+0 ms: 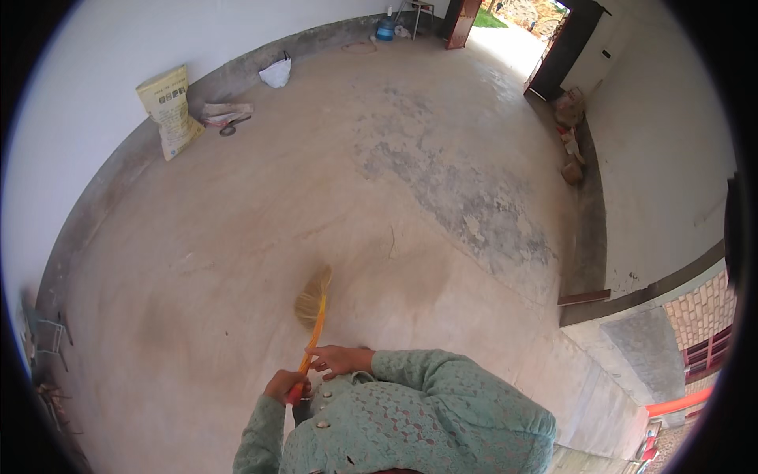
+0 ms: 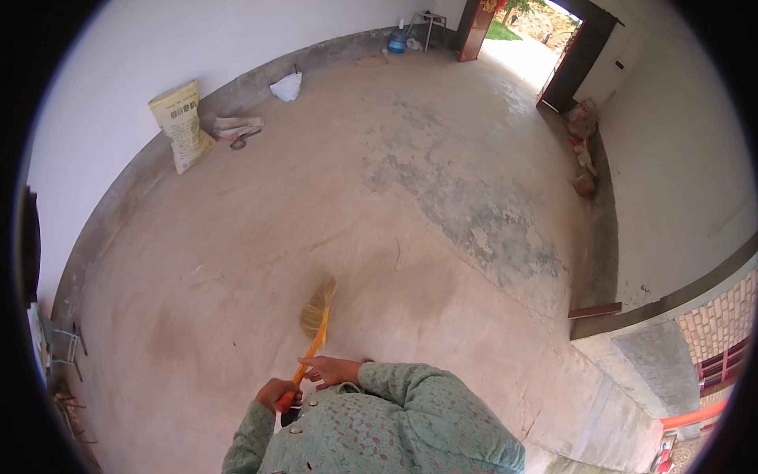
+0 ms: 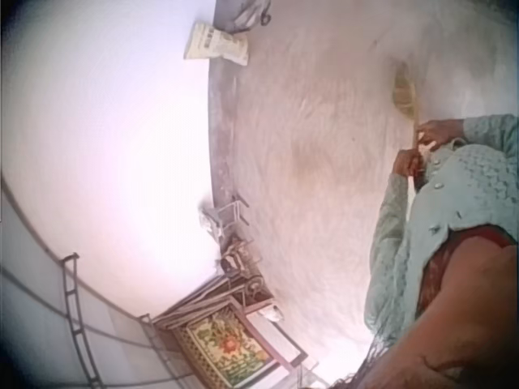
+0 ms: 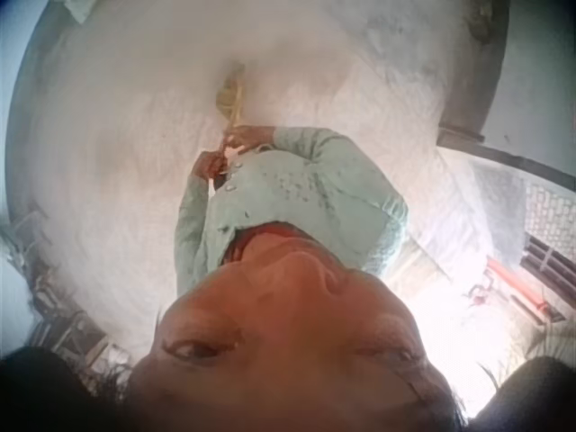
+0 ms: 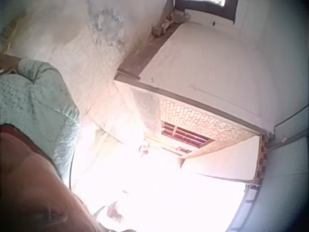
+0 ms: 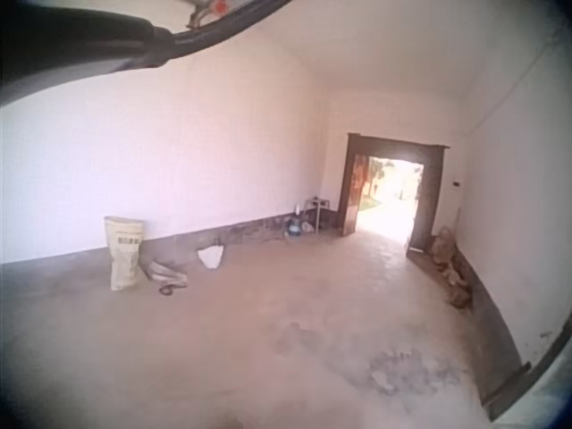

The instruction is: The person sweeps a concrete floor with a yellow broom, moving around a chair and other items to clean the area. The person sweeps debris toward the center of the room and then toward an exit.

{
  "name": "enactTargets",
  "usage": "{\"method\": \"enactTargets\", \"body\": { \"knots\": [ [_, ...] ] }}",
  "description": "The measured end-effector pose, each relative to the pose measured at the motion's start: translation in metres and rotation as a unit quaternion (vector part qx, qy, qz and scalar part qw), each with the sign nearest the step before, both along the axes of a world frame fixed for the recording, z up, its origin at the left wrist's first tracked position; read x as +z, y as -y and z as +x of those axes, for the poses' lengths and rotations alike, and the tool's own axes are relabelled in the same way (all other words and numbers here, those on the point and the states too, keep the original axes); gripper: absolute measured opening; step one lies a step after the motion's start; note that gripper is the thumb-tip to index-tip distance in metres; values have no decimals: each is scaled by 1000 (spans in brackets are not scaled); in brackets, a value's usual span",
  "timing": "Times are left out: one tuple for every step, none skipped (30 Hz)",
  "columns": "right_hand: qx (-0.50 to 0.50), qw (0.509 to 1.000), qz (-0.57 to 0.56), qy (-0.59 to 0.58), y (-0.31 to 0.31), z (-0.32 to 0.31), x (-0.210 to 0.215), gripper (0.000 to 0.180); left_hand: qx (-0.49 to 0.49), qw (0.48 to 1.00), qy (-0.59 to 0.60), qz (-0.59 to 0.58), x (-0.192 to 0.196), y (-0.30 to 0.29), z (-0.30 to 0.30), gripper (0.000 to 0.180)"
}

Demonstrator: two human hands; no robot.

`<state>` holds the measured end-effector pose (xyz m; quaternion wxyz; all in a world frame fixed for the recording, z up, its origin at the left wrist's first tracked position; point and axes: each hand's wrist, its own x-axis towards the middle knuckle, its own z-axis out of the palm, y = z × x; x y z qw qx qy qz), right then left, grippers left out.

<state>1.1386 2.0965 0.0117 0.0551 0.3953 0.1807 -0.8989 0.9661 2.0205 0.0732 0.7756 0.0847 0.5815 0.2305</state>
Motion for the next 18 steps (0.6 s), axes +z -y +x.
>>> {"method": "enactTargets", "body": {
  "knots": [
    [-18, 1000, 3, -1, -1, 1, -7, 39, 4, 999, 26, -26, -14, 12, -9, 16],
    [-35, 999, 6, -4, -3, -1, -18, 40, 10, 997, 51, -53, -31, 25, -19, 14],
    [-50, 999, 8, -7, -6, -2, -27, 42, 17, 994, 75, -80, -42, 34, -25, 12],
    [-87, 996, -19, -21, -10, 0, -30, 39, 6, 998, 40, -48, -38, 42, -25, 12],
    [-123, 991, -46, -35, -14, 4, -33, 36, -4, 1000, 6, -16, -32, 53, -25, 13],
    [-162, 983, -74, -47, -18, 12, -34, 33, -16, 999, -28, 15, -21, 60, -23, 14],
    [-174, 980, -87, -39, -22, 17, -36, 30, -4, 1000, -19, 5, -3, 64, -23, 16],
    [-180, 978, -101, -30, -25, 18, -38, 27, 14, 1000, -10, -5, 17, 70, -25, 18],
    [-181, 976, -119, -20, -26, 19, -42, 25, 37, 999, -3, -19, 33, 82, -28, 20],
    [-184, 974, -127, -24, -24, 18, -48, 23, 81, 996, 11, -21, 40, 101, -34, 29],
    [-185, 973, -136, -25, -27, 20, -54, 22, 111, 994, 20, 13, 45, 111, -37, 30],
    [-196, 971, -137, -12, -20, 19, -63, 21, 153, 987, 23, 34, 55, 128, -39, 31],
    [-206, 969, -137, 4, -20, 23, -72, 20, 196, 979, 23, 54, 67, 140, -38, 31],
    [-207, 963, -172, 27, -18, 28, -89, 18, 212, 976, 22, 54, 75, 152, -38, 32],
    [-246, 950, -194, 12, -14, 27, -95, 17, 235, 970, 19, 57, 82, 163, -40, 33],
    [-231, 961, -150, 21, -15, 38, -99, 19, 272, 960, 2, 59, 95, 167, -37, 31],
    [-237, 965, -116, 13, -14, 44, -99, 20, 255, 965, -28, 62, 96, 178, -41, 30],
    [-211, 972, -97, 34, -17, 44, -93, 21, 286, 953, -69, 74, 107, 182, -40, 29]
  ]
}}
